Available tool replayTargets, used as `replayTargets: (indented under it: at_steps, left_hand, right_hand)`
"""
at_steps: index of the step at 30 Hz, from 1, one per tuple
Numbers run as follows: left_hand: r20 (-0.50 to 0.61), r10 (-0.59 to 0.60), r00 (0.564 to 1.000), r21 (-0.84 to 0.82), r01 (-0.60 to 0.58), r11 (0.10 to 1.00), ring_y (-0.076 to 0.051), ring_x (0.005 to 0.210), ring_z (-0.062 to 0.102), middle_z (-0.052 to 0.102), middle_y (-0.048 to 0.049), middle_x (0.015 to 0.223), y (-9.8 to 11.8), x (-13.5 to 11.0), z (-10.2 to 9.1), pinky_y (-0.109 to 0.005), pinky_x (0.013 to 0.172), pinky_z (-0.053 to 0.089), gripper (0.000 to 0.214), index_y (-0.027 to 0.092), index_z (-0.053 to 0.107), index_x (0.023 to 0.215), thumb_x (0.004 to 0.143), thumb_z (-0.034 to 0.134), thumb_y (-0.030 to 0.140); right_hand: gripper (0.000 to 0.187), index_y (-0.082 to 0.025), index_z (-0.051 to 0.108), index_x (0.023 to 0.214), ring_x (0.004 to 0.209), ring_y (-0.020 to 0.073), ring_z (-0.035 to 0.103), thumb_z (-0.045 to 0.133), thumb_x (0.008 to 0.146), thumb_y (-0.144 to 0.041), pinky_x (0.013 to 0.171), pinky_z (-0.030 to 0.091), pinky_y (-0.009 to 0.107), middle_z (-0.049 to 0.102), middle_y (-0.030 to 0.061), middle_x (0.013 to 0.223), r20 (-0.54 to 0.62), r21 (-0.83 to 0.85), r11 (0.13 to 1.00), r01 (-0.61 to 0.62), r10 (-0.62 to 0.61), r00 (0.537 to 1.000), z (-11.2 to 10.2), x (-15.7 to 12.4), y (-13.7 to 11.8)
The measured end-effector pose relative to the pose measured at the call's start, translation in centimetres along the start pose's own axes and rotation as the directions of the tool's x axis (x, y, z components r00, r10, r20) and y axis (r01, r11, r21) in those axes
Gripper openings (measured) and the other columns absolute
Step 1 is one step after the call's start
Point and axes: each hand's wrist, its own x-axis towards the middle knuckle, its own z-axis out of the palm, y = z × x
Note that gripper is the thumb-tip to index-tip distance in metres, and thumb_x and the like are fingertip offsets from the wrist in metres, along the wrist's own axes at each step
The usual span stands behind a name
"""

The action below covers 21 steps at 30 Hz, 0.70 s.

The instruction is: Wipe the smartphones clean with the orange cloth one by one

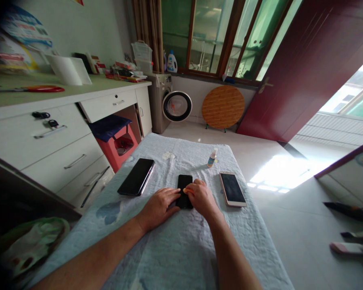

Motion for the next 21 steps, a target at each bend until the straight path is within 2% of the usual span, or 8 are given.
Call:
replayTargets:
  at_steps: [3,7,9,11,13,15,18,21]
  left_hand:
    - [-0.001,-0.003,1.0,0.0,0.003,1.0,-0.026,0.116,0.055,0.06,-0.0106,0.127,-0.2,-0.1,0.0,-0.043,0.103,0.04,0.039,0.017,0.061,0.117,0.086,0.061,0.041]
    - [-0.001,-0.012,1.0,0.011,0.012,1.0,-0.026,0.117,0.055,0.06,-0.0096,0.127,-0.2,-0.1,0.0,-0.044,0.103,0.04,0.037,0.018,0.063,0.115,0.085,0.063,0.04]
    - [-0.002,-0.017,1.0,0.015,0.017,1.0,-0.026,0.117,0.055,0.06,-0.0089,0.127,-0.2,-0.1,0.0,-0.043,0.102,0.041,0.035,0.019,0.064,0.113,0.084,0.064,0.037]
    - [-0.003,-0.022,1.0,0.018,0.022,1.0,-0.025,0.117,0.055,0.061,-0.0083,0.127,-0.2,-0.1,0.1,-0.043,0.102,0.041,0.033,0.019,0.064,0.113,0.084,0.066,0.034]
    - [0.002,-0.022,1.0,0.016,0.022,1.0,-0.025,0.117,0.055,0.06,-0.0084,0.128,-0.2,-0.1,0.1,-0.043,0.103,0.04,0.033,0.019,0.064,0.113,0.083,0.067,0.032]
    - [0.013,-0.017,1.0,0.005,0.017,1.0,-0.025,0.119,0.054,0.059,-0.0087,0.129,-0.4,-0.1,0.0,-0.043,0.104,0.039,0.036,0.018,0.063,0.115,0.083,0.067,0.033]
    - [0.027,0.001,1.0,-0.028,0.0,1.0,-0.025,0.12,0.053,0.058,-0.0089,0.13,-0.6,-0.2,-0.1,-0.043,0.105,0.038,0.038,0.018,0.061,0.118,0.083,0.065,0.034]
    - [0.032,0.008,0.999,-0.049,-0.007,0.999,-0.024,0.12,0.053,0.058,-0.0086,0.131,-0.8,-0.2,-0.2,-0.043,0.105,0.038,0.037,0.019,0.061,0.119,0.084,0.064,0.03]
  right_hand:
    - [0.016,-0.02,0.07,0.083,0.08,0.0144,0.055,0.054,0.083,-0.02,0.075,0.039,0.024,0.06,0.0034,0.082,0.071,0.041,0.999,0.015,-0.018,0.997,-0.4,0.0,-0.7]
    - [0.014,-0.019,0.07,0.078,0.071,0.0114,0.056,0.058,0.074,-0.015,0.066,0.04,0.021,0.063,0.0007,0.076,0.273,0.136,0.991,0.009,-0.047,0.961,-2.1,-0.6,-1.1]
    - [0.012,-0.019,0.071,0.076,0.062,0.0097,0.055,0.059,0.071,-0.017,0.057,0.038,0.019,0.063,-0.0012,0.071,0.402,0.191,0.98,-0.055,-0.026,0.915,-2.9,-1.2,-1.0]
    - [0.012,-0.019,0.071,0.075,0.053,0.0082,0.051,0.06,0.071,-0.019,0.049,0.034,0.018,0.06,-0.0032,0.063,0.539,0.216,0.967,-0.135,-0.002,0.842,-3.5,-1.6,-0.7]
    - [0.013,-0.018,0.071,0.076,0.047,0.0074,0.048,0.06,0.071,-0.022,0.046,0.033,0.018,0.059,-0.004,0.059,0.584,0.229,0.956,-0.182,0.014,0.811,-3.7,-1.8,-0.4]
    - [0.016,-0.018,0.071,0.08,0.048,0.0079,0.049,0.059,0.075,-0.026,0.048,0.035,0.019,0.06,-0.003,0.061,0.493,0.247,0.951,-0.186,0.042,0.869,-3.4,-1.6,0.0]
    - [0.023,-0.018,0.07,0.082,0.064,0.0122,0.058,0.054,0.083,-0.033,0.062,0.042,0.022,0.065,0.0024,0.075,0.135,0.205,0.971,-0.122,0.095,0.986,-2.2,-0.6,0.5]
    - [0.024,-0.018,0.068,0.098,0.081,0.0162,0.061,0.052,0.085,-0.03,0.076,0.043,0.025,0.066,0.0066,0.091,-0.165,0.077,0.98,-0.184,0.194,0.967,-0.3,0.5,1.0]
